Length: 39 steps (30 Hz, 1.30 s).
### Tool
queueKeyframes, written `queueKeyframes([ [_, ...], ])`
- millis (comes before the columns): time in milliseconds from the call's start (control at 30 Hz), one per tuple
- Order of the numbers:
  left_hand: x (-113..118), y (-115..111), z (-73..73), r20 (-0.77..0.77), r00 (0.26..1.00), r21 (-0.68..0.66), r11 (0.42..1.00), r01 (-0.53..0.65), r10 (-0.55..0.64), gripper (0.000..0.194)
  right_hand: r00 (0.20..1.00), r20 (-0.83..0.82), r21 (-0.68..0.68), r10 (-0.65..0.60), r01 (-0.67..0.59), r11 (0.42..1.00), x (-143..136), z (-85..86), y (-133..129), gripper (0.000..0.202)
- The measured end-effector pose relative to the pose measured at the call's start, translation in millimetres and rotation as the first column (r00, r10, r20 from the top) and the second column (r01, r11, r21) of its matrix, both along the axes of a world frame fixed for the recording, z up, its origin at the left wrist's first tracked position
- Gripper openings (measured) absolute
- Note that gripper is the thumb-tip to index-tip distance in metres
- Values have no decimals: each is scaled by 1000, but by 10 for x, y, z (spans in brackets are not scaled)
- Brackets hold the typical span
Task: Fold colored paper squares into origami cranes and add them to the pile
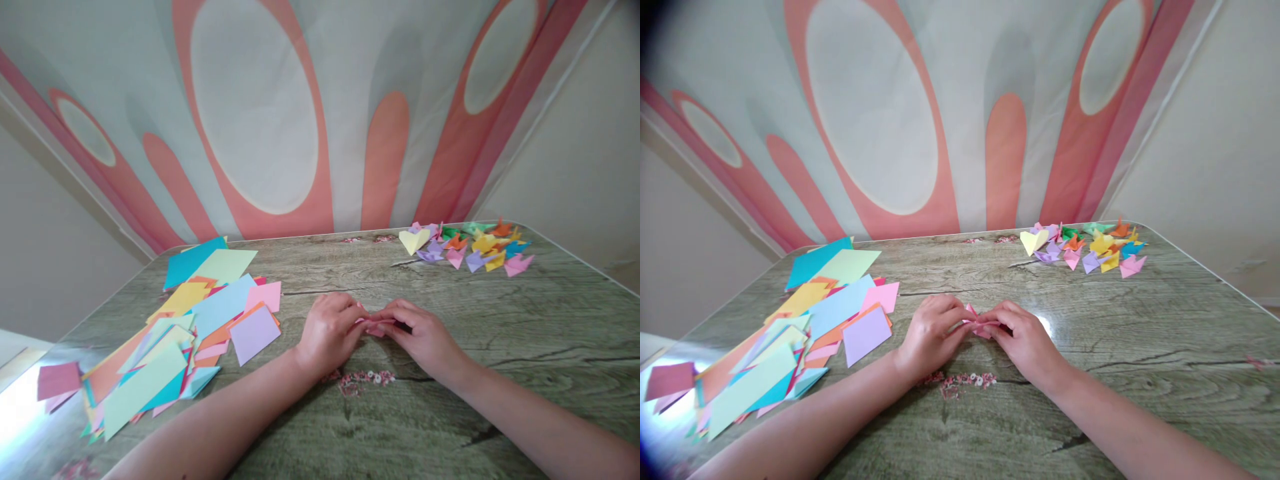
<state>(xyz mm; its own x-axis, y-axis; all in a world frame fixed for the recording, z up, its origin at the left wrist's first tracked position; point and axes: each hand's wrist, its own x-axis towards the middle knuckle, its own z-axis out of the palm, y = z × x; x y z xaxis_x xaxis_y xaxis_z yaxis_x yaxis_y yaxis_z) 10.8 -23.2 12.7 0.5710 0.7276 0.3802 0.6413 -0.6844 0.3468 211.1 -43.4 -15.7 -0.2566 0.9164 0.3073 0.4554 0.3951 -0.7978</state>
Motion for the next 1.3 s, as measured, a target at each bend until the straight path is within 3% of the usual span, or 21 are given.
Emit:
queueKeyframes([
  [167, 92, -69, -90, 6, 997, -139, 987, -78, 80, 16, 999, 5, -4, -49, 49, 999, -17, -51, -3, 15],
  [333, 113, -64, -87, 65, 993, -202, 976, -83, 98, 19, 998, 26, -12, -56, 57, 998, -20, -46, -16, 15],
  [767, 137, -67, -51, 111, 993, -216, 976, -5, 29, 17, 993, 75, 43, -92, 89, 995, -1, -19, -42, 8],
  [1300, 135, -74, -94, 75, 995, -180, 983, -46, 61, 14, 990, 119, 11, -70, 69, 998, 33, 28, -32, 14],
])
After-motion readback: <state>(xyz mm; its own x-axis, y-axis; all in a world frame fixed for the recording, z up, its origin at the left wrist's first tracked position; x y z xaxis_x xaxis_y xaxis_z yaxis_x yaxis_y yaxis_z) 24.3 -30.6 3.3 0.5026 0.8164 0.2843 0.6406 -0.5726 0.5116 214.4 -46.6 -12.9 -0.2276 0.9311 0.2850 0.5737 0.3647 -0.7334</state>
